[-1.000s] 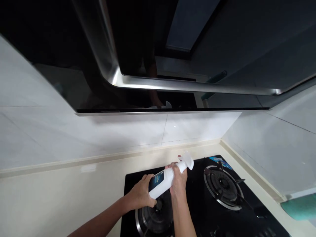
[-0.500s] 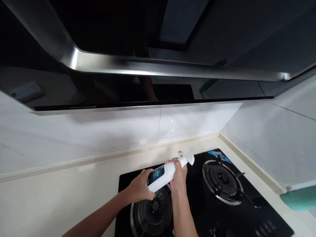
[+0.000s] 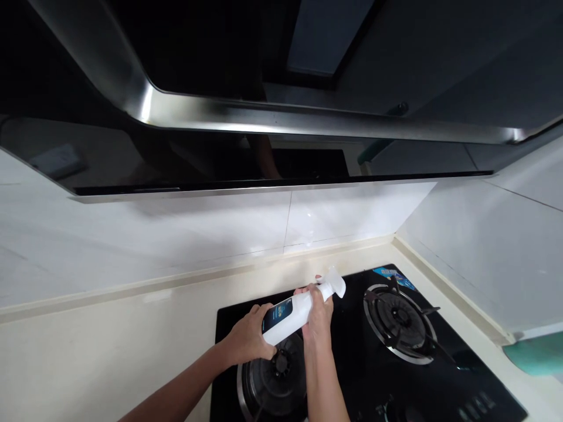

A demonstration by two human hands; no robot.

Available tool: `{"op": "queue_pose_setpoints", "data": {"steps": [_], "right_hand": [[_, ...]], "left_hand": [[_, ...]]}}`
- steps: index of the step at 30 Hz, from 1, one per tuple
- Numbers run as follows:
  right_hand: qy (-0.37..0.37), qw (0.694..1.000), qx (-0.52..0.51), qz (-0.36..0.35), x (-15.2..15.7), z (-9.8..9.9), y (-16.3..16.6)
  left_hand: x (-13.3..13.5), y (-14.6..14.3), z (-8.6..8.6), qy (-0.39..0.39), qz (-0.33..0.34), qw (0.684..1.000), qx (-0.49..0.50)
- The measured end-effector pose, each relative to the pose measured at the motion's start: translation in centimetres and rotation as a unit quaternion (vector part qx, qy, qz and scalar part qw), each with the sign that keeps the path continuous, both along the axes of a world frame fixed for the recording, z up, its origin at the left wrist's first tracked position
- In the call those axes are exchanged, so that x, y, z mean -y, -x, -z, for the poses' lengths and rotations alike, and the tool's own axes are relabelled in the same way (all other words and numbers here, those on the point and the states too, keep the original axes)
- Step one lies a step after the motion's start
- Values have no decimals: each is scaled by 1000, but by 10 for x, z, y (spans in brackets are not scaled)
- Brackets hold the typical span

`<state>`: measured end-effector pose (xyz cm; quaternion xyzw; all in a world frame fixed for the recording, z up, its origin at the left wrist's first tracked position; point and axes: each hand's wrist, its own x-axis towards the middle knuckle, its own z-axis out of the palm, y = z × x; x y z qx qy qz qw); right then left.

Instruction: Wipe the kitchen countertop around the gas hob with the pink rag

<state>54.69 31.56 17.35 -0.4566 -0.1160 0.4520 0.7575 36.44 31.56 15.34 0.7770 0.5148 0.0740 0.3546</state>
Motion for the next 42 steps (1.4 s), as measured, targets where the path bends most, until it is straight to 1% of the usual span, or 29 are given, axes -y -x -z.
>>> {"op": "queue_pose_setpoints", "data": {"steps": [3,5,10,13,17,22,26,30,33,35,38,42], "right_hand": [[-16,1000,-1,-11,5,-2,4],[-21,1000,2,-14,6,-5,7],[-1,999,-10,-31,3,-14,18],[1,999,-26,-45,3,-19,28],[-7,998,-34,-58,10,-25,43],[-26,995,-44,-81,21,-28,64],[-17,994,-58,-90,24,-25,80],[2,995,-62,-81,28,-23,95],[-27,995,-54,-79,34,-24,107],[-46,993,-59,-89,39,-25,115],[-54,989,-57,-124,45,-26,130],[-25,987,-43,-150,47,-26,154]], "left_hand": [[6,2,4,-3,-3,1000,4],[10,4,3,-5,-8,1000,5],[16,15,-11,-8,-38,999,-17],[19,26,-21,-12,-41,998,-36],[29,43,-25,-18,-47,998,-37],[46,64,-18,-35,-53,998,-17],[57,79,-15,-51,-71,996,-15],[65,90,-17,-36,-88,995,-37],[72,98,-15,-31,-99,994,-37],[79,105,-10,-45,-109,993,-26],[90,120,3,-70,-126,990,2],[104,142,18,-75,-168,983,23]]}}
